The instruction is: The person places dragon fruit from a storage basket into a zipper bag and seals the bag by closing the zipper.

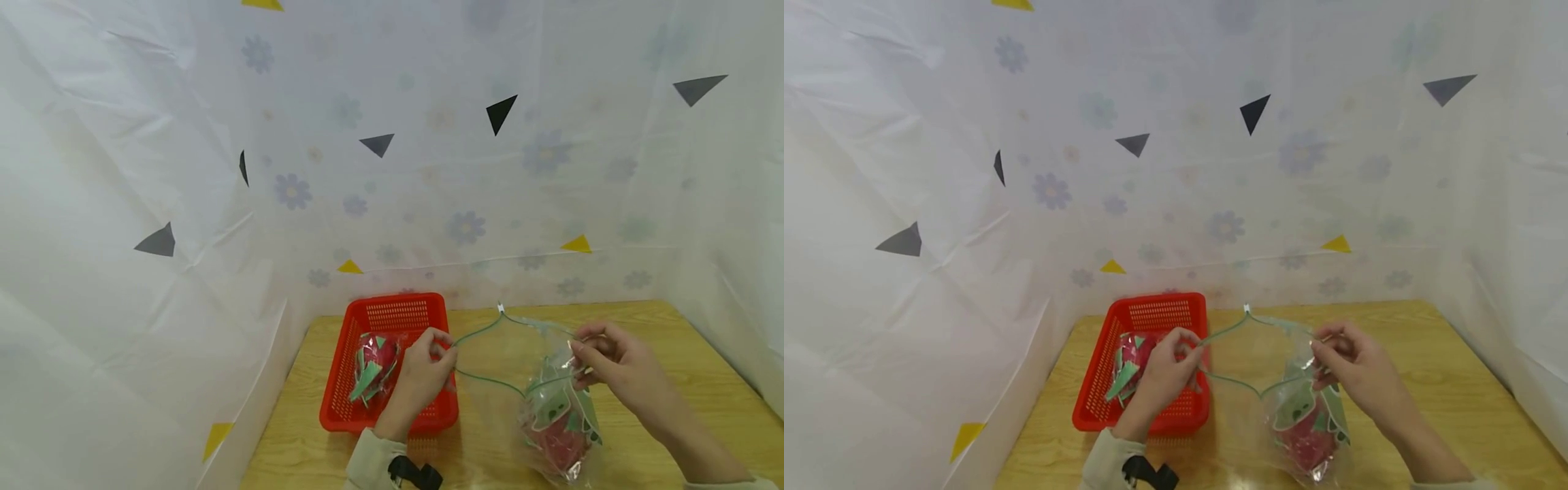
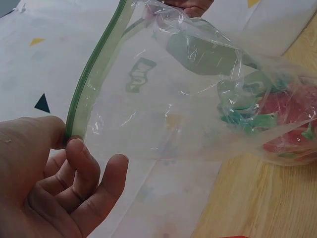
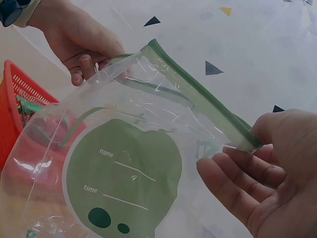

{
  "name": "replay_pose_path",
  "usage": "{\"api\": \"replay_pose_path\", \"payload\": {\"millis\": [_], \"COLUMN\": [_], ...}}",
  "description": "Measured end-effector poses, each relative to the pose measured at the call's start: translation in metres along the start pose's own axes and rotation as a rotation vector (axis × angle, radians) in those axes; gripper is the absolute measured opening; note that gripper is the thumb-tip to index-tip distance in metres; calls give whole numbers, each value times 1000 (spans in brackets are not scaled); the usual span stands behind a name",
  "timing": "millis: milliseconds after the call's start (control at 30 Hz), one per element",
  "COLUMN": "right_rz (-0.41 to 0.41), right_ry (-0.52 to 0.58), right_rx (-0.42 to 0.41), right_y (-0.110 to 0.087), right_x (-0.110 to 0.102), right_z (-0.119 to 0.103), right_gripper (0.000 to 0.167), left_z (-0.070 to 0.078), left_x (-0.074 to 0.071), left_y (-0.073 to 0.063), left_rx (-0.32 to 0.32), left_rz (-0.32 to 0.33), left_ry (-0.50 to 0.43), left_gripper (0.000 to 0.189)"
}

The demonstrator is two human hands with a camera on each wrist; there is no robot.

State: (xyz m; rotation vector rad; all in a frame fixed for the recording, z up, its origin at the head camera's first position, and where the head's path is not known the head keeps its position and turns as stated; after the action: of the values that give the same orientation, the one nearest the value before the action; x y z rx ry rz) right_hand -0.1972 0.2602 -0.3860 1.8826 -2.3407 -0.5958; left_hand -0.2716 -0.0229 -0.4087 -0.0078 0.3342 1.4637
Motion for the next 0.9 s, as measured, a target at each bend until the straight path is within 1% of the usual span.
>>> {"api": "replay_pose_path", "payload": {"millis": [133,267,400,500,600,667,800,900], "right_rz": [-11,-39,-65,-77,-69,-46,25,52], "right_ry": [45,76,63,45,20,-11,-98,-151], "right_rx": [-4,5,27,50,68,77,108,124], "right_y": [-1,-2,-5,-8,-10,-11,-10,-9], "right_x": [0,3,5,5,6,5,1,-1], "right_z": [2,5,10,16,21,24,28,29], "right_gripper": [15,20,21,22,22,23,28,31], "left_z": [-8,-17,-29,-39,-46,-48,-50,-49], "left_x": [1,0,-2,-6,-9,-11,-14,-15], "left_y": [2,3,3,2,2,3,5,6], "left_rx": [-33,-75,-157,-204,-207,-200,-184,-163], "left_rz": [-10,-20,-21,-17,-5,8,40,52], "left_ry": [-51,-110,-198,-224,-216,-211,-206,-211], "left_gripper": [19,22,26,27,26,25,22,21]}}
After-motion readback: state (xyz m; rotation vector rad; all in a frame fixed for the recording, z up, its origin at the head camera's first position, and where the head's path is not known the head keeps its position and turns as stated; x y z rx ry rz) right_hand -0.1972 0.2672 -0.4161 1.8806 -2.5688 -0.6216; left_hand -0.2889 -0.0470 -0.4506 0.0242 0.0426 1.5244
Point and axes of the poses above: each hand's wrist, its own y-axis towards the middle knuckle, its own x-axis out of the palm, z = x × y, the point moved 4 cm from there along y, towards the middle knuckle, and after that the axes turned 14 degrees about z, right-handed, at the moved point
